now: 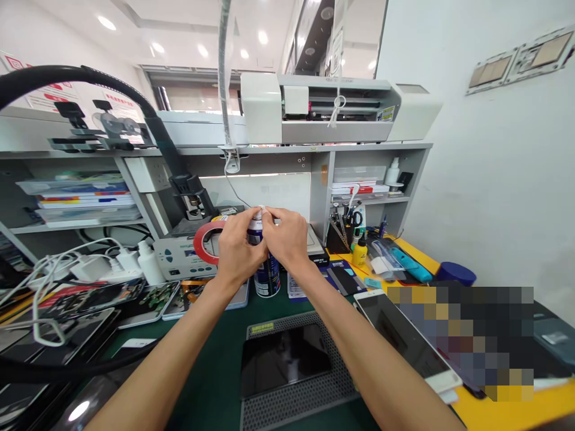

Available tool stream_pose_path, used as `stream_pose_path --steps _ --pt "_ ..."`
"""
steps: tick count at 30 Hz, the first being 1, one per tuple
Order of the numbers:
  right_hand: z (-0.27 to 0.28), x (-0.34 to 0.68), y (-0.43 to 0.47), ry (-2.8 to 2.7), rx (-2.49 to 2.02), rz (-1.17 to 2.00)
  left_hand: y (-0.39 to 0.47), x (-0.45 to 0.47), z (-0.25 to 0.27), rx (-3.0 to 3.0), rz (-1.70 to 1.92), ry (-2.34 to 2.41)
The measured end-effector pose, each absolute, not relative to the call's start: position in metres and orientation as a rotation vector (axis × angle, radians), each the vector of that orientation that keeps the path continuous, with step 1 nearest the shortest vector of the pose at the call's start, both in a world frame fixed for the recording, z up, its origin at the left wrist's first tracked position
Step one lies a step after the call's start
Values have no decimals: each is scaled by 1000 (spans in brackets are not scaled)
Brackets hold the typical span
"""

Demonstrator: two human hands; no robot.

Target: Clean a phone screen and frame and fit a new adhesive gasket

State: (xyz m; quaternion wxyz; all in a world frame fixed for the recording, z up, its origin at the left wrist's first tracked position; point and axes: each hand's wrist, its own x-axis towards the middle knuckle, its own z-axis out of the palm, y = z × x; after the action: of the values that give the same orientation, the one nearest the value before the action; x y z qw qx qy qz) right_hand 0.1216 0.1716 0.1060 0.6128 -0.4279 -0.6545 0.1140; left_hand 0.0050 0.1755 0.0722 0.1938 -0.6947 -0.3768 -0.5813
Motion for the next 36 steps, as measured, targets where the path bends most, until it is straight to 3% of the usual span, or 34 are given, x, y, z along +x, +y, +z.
stream_pose_path --steps 12,17,24,36 --pt "112 135 180 -1418 -886 865 172 5 71 -1960 -1623 -1075" --pt "114 143 173 -1400 -876 980 172 3 69 -1948 -1624 -1079" --pt "100 173 135 -1480 -1041 838 168 0 68 -2002 -1593 -1098" --pt "5 207 30 -2257 -1114 370 83 -18 58 -2212 -1424 -1112"
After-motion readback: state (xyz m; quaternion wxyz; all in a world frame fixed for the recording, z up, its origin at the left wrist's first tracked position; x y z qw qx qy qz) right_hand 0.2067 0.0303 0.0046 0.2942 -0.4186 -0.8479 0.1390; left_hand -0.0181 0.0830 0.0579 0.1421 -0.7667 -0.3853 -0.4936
